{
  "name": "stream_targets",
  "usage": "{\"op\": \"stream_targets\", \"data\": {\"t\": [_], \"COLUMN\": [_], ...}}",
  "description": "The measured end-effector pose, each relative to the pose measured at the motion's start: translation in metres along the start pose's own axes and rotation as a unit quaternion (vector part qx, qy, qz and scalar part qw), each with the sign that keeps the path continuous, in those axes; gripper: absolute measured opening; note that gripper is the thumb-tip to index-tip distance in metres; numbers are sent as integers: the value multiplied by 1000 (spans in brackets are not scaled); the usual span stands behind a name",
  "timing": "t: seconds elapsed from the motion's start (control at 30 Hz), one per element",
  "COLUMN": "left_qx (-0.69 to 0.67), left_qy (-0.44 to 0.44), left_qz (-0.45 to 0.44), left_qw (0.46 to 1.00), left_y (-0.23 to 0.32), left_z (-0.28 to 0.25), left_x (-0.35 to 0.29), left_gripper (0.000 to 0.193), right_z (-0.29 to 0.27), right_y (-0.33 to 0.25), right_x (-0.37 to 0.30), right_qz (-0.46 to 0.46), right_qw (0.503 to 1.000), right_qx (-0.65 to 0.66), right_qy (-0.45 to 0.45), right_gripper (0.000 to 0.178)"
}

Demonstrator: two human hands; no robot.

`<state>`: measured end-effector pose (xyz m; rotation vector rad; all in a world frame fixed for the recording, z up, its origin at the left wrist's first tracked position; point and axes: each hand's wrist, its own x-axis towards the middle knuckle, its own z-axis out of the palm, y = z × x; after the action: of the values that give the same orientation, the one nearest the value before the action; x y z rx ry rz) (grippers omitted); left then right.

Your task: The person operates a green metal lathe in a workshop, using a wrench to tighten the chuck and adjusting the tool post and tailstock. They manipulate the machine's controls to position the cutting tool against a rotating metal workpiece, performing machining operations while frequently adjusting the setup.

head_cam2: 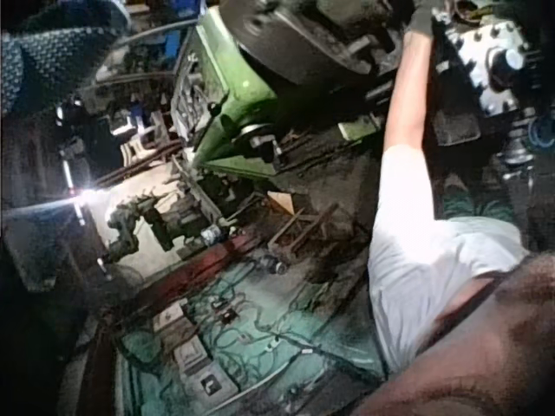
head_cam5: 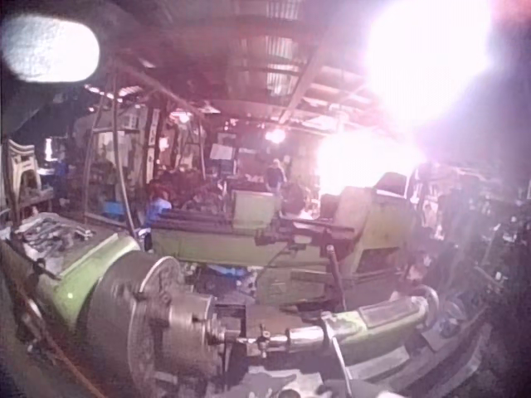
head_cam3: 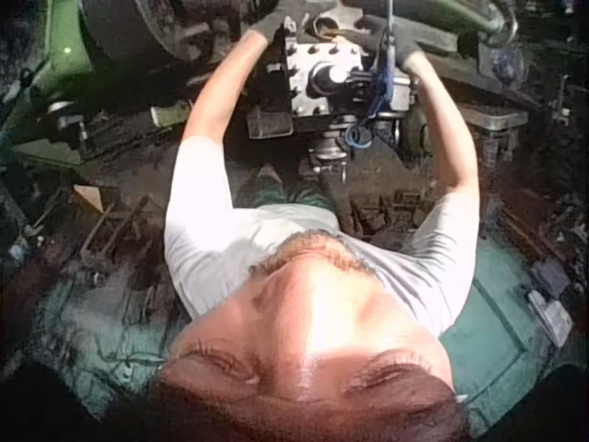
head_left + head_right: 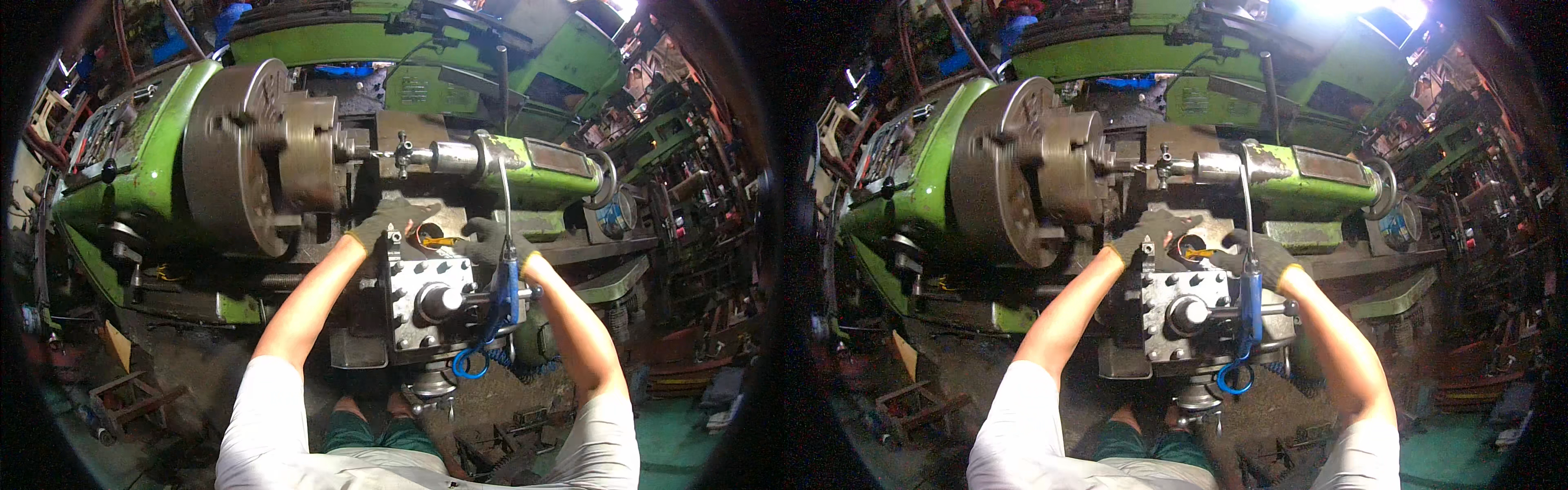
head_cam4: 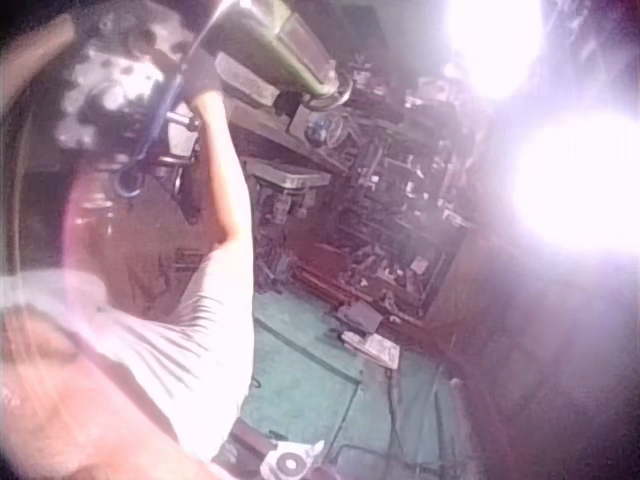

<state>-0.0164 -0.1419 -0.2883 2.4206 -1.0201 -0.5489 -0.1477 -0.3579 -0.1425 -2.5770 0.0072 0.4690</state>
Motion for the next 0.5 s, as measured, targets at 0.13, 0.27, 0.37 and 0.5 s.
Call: {"op": "stream_targets", "data": {"t": [0.13, 0.27, 0.37, 0.5], "left_qx": [99, -27, -255, -528], "left_qy": [46, 83, 129, 187], "left_qz": [123, 93, 31, -30], "left_qw": [986, 992, 958, 828], "left_y": [25, 25, 23, 17], "left_z": [3, 12, 18, 17], "left_x": [-19, -28, -36, -45], "left_gripper": [50, 53, 56, 60], "right_z": [12, 7, 11, 12], "right_y": [-13, -18, -25, -39], "right_x": [31, 40, 52, 54], "right_qz": [-54, -215, -286, -258], "right_qw": [990, 961, 936, 949], "right_qx": [-132, -173, -197, -178], "right_qy": [-10, -3, -50, -25], "right_gripper": [36, 26, 26, 28]}}
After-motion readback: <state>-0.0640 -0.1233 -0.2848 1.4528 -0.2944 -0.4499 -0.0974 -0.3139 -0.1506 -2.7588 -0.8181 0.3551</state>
